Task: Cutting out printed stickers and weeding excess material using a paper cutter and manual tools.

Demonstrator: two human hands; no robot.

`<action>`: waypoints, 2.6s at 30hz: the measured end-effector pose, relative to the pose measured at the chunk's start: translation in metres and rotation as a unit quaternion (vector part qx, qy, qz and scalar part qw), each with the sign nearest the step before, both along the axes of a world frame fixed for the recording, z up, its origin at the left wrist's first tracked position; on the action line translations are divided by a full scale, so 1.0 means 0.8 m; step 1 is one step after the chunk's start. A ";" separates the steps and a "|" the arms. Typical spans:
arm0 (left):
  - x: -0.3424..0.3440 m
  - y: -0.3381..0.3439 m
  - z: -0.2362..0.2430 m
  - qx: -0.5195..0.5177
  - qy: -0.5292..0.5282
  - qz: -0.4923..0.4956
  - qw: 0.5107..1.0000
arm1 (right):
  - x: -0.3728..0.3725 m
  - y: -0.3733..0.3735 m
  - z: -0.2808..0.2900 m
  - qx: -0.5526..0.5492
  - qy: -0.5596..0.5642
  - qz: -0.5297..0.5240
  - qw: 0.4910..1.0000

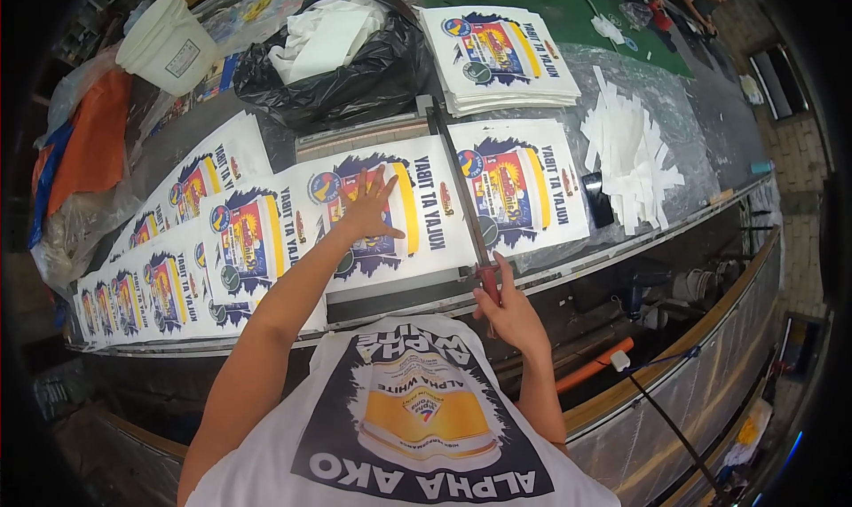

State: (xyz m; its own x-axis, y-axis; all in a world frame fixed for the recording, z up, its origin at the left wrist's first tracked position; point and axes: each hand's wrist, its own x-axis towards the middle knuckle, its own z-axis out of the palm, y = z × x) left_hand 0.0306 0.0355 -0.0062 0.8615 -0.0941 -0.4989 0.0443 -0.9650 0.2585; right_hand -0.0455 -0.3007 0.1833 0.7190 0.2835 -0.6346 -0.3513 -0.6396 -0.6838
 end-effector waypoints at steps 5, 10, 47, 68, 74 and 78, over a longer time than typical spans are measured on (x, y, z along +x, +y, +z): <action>0.004 0.001 0.004 -0.002 -0.004 0.014 1.000 | -0.006 -0.002 -0.028 -0.124 -0.065 0.097 0.985; 0.004 0.000 0.007 0.002 0.001 0.021 1.000 | -0.027 -0.014 -0.076 -0.150 -0.144 0.118 0.971; -0.049 -0.001 -0.011 -0.015 -0.042 0.024 0.999 | 0.220 -0.075 -0.364 -0.211 -0.435 0.063 0.873; 0.023 -0.056 -0.011 0.018 -0.010 0.043 0.999 | -0.026 0.029 -0.024 -0.075 -0.185 0.004 0.980; 0.028 -0.060 -0.010 0.013 -0.027 0.032 0.999 | -0.041 0.024 -0.058 -0.162 -0.178 0.040 0.970; 0.030 -0.063 -0.007 0.014 -0.014 0.038 0.999 | -0.054 0.012 -0.094 -0.170 -0.218 0.040 0.960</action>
State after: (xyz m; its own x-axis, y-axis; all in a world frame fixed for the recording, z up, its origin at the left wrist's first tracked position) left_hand 0.0543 -0.0147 -0.0119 0.8791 -0.0139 -0.4764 0.1111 -0.9661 0.2331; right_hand -0.0886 -0.2912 0.1079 0.9217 0.1789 -0.3442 -0.0195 -0.8648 -0.5017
